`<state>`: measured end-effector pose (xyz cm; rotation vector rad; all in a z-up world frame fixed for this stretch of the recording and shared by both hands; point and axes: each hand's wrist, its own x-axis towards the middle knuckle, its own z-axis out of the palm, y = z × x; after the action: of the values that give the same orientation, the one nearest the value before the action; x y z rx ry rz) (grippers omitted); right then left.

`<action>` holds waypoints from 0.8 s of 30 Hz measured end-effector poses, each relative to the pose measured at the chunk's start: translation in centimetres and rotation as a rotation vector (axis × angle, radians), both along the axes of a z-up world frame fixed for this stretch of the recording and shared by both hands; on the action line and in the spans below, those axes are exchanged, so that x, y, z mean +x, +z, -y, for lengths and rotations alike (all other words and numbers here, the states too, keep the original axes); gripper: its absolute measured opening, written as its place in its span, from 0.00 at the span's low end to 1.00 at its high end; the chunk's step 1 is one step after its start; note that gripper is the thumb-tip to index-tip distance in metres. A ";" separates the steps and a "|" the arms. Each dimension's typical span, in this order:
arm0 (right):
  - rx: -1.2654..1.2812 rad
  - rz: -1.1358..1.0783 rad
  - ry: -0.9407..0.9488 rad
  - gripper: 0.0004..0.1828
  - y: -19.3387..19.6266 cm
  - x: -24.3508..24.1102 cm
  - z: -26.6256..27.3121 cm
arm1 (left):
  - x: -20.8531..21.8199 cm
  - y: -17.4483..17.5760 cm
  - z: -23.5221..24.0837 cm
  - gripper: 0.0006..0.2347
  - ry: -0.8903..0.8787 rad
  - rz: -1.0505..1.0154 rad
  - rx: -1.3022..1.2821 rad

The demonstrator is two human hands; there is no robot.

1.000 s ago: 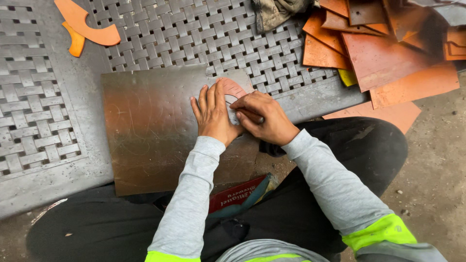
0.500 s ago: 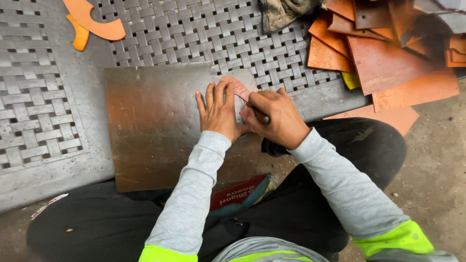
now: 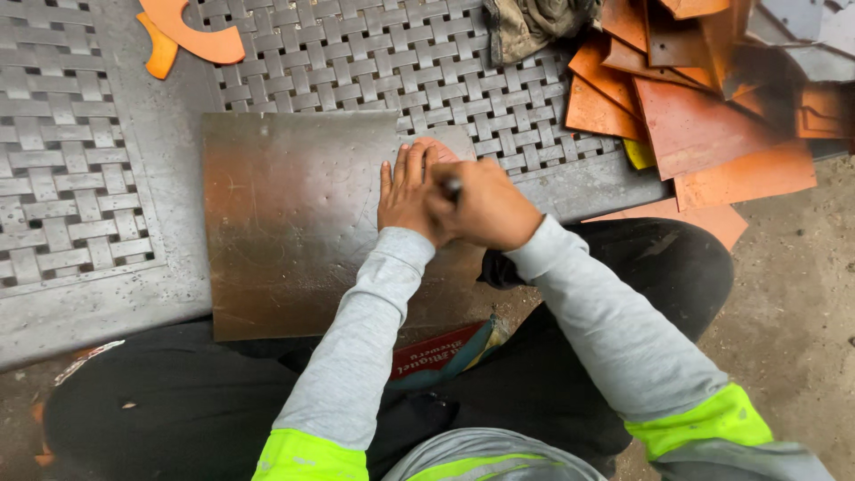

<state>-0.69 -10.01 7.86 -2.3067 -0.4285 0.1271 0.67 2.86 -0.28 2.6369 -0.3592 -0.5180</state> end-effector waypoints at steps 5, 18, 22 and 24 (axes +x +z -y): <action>0.182 -0.147 -0.257 0.08 1.4 -1.0 3.2 | -0.2 2.0 0.1 0.61 -0.034 -0.027 0.100; -0.039 0.104 -0.199 0.09 1.8 -15.9 3.7 | 3.6 3.7 5.8 0.42 -0.346 -0.080 0.559; 0.020 0.146 -0.078 0.15 -0.6 -15.2 1.6 | 4.4 1.3 8.1 0.20 -0.262 0.014 0.626; -0.046 0.097 -0.082 0.16 -1.6 -13.5 0.9 | 4.6 0.5 8.1 0.21 -0.284 0.011 0.678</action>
<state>-14.23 -10.92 6.28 -2.3789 -0.3834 -0.0157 5.22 -5.21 0.20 3.2567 -0.6653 -0.8362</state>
